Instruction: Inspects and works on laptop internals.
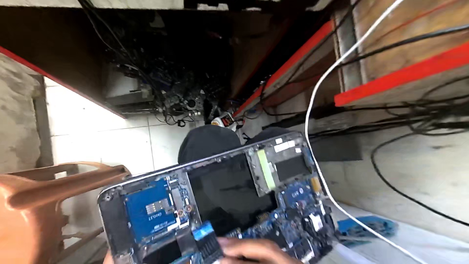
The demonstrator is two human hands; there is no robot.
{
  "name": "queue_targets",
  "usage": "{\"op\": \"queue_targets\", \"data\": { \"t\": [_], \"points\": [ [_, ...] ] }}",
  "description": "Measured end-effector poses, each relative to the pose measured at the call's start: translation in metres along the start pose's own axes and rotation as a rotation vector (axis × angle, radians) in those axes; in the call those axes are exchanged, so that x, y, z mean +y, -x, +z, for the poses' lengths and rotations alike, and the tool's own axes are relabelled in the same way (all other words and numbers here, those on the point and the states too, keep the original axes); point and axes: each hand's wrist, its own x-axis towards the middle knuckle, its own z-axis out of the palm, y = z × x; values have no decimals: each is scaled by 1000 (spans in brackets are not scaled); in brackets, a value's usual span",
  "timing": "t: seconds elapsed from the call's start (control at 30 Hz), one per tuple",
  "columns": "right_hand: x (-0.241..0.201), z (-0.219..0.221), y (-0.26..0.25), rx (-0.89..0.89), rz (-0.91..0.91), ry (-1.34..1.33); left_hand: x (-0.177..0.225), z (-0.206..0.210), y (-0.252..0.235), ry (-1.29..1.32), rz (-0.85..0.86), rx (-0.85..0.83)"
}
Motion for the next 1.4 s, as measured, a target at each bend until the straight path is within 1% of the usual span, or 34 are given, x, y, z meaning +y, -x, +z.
{"op": "queue_targets", "data": {
  "t": [0.03,0.07,0.13,0.2,0.3,0.43,0.63,0.7,0.87,1.1,1.4],
  "points": [
    [4,7,1,3,-13,24,7,22,-4,-27,-25,54],
    [7,12,3,12,-32,67,12,37,-7,-61,-33,71],
    [17,20,6,35,-92,186,11,53,-9,-134,-17,103],
    [26,25,11,53,-132,277,2,58,-9,-236,51,168],
    [34,30,18,63,-155,337,-14,51,-9,-352,218,204],
    [37,36,22,72,-172,369,-18,32,-13,-497,432,152],
    [32,41,25,47,-123,378,-8,15,-7,-956,613,57],
    [30,41,25,58,-106,369,-8,16,-8,-976,614,78],
    [25,41,23,49,-73,355,-7,25,-7,-904,492,116],
    [24,43,22,41,-74,387,-13,26,-9,-904,532,91],
    [25,44,21,38,-76,412,-14,25,-9,-893,525,75]
  ]
}}
